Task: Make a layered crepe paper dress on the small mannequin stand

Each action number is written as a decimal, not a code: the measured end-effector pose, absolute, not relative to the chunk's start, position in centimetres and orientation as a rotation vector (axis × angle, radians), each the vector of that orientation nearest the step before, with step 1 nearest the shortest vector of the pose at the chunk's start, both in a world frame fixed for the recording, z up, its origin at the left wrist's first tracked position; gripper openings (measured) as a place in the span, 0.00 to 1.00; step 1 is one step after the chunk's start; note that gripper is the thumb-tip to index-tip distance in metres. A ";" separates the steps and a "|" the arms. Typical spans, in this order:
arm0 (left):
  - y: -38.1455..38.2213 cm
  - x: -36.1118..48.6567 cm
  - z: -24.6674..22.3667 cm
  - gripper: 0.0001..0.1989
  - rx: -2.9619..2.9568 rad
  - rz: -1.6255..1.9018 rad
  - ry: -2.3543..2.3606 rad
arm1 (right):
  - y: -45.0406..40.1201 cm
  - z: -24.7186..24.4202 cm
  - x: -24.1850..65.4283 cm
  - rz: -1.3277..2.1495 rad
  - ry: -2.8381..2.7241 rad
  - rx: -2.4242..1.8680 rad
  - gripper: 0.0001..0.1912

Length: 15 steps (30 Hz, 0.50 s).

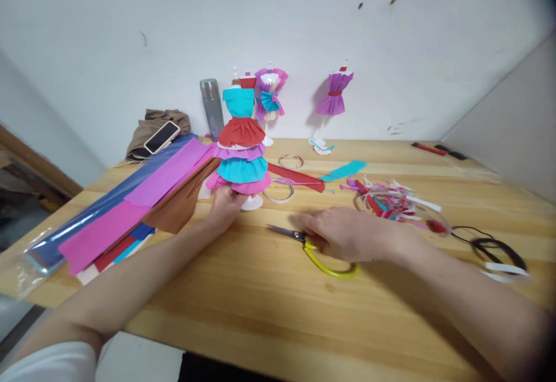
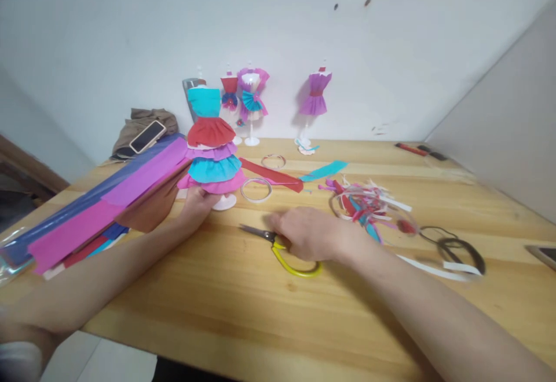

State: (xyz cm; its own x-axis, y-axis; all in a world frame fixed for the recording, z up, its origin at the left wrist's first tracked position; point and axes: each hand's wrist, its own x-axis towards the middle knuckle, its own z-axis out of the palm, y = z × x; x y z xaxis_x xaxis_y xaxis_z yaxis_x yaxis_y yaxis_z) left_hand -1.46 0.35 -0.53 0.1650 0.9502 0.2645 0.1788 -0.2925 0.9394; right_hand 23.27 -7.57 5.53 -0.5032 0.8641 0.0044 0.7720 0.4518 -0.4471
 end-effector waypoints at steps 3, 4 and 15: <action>-0.4 -1.7 -0.1 0.10 1.643 1.193 0.993 | -7.9 6.7 23.2 0.702 -2.677 -1.468 0.11; -0.7 -1.8 0.0 0.10 1.640 1.191 0.965 | -7.9 6.9 23.3 0.738 -2.732 -1.489 0.14; -1.5 -2.3 -0.6 0.14 1.464 1.127 0.847 | -7.9 5.3 23.2 0.670 -2.839 -1.276 0.10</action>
State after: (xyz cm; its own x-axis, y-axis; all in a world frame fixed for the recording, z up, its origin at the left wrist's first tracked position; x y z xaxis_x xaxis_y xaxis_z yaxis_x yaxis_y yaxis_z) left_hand -2.28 -1.51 -0.58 0.3046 0.9302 0.2047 -0.0626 -0.1949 0.9788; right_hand 23.19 -7.95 5.29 -0.6779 0.7056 -0.2062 0.7233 0.5902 -0.3585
